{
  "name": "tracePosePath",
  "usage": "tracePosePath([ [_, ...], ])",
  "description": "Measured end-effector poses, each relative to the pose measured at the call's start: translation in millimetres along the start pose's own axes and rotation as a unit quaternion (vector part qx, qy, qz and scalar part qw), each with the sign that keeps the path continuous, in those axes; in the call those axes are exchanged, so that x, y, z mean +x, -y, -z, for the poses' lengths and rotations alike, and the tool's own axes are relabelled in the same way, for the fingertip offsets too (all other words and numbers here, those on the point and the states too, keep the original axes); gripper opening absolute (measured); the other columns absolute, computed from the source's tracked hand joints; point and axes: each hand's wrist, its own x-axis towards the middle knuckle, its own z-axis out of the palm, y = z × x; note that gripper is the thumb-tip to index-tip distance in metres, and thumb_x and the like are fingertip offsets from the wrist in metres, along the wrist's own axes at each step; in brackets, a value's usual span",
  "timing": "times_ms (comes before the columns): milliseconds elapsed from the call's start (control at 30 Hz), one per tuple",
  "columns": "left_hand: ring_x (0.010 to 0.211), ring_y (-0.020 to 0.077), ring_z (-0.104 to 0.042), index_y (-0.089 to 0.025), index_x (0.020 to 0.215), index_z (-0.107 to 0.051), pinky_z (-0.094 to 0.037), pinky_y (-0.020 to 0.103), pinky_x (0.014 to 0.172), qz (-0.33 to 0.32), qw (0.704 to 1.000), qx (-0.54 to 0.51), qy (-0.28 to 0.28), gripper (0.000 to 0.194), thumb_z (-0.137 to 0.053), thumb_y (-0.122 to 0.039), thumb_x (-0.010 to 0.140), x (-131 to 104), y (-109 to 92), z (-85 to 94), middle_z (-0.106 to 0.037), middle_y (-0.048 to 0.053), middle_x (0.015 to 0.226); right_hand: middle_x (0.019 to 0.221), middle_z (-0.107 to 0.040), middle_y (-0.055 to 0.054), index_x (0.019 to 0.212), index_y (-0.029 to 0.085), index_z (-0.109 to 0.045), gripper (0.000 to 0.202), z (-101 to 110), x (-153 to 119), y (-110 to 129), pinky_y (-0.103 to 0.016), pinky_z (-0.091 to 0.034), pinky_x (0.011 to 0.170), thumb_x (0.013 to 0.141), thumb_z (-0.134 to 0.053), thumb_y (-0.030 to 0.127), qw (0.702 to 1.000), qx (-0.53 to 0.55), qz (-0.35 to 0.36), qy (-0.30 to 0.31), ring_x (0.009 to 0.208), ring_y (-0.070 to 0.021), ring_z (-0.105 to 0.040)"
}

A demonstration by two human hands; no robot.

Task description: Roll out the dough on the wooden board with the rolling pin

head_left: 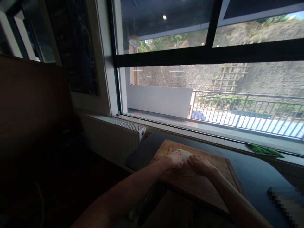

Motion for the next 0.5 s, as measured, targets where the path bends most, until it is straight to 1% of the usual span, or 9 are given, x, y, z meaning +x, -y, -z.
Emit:
tracePosePath([
  [100,0.13,0.0295,-0.034,-0.015,0.132,-0.041,-0.014,0.059,0.106,0.004,1.0,-0.009,0.004,0.052,-0.031,-0.043,0.089,3.4,1.6,-0.5,-0.04,0.014,0.141,0.119,-0.057,-0.015,0.108,0.015,-0.056,0.04,0.2,-5.4,-2.2,-0.038,-0.037,0.09,0.092,-0.026,0.038,1.0,0.004,0.006,0.001,0.109,-0.0263,-0.054],
  [167,0.13,0.0286,-0.034,-0.016,0.133,-0.041,-0.015,0.058,0.106,0.012,1.0,-0.008,0.011,0.053,-0.03,-0.043,0.089,6.4,1.8,0.6,-0.039,0.014,0.142,0.122,-0.056,-0.014,0.109,0.016,-0.055,0.04,1.2,-9.7,-3.1,-0.036,-0.036,0.092,0.093,-0.027,0.039,1.0,0.007,0.012,0.003,0.111,-0.0247,-0.053],
  [233,0.131,0.0282,-0.032,-0.016,0.132,-0.043,-0.014,0.058,0.107,0.012,1.0,-0.005,0.017,0.051,-0.031,-0.042,0.09,8.5,1.2,2.7,-0.039,0.014,0.141,0.12,-0.057,-0.013,0.106,0.017,-0.056,0.04,2.9,-11.5,-2.7,-0.035,-0.037,0.092,0.092,-0.027,0.04,1.0,0.008,0.015,0.005,0.109,-0.0236,-0.054],
  [367,0.131,0.0287,-0.032,-0.016,0.13,-0.044,-0.015,0.059,0.106,0.003,1.0,0.001,0.028,0.05,-0.032,-0.042,0.09,8.8,0.2,7.3,-0.04,0.014,0.141,0.113,-0.06,-0.014,0.102,0.016,-0.058,0.042,5.7,-10.4,0.4,-0.038,-0.039,0.088,0.092,-0.026,0.041,1.0,0.005,0.007,0.007,0.103,-0.0254,-0.057],
  [500,0.129,0.0292,-0.034,-0.015,0.13,-0.044,-0.016,0.06,0.105,0.001,1.0,0.007,0.03,0.05,-0.035,-0.042,0.089,4.1,1.8,9.1,-0.04,0.015,0.141,0.119,-0.057,-0.015,0.108,0.016,-0.056,0.041,4.6,-16.3,0.5,-0.039,-0.038,0.089,0.091,-0.028,0.041,1.0,0.004,0.012,0.005,0.107,-0.0269,-0.055],
])
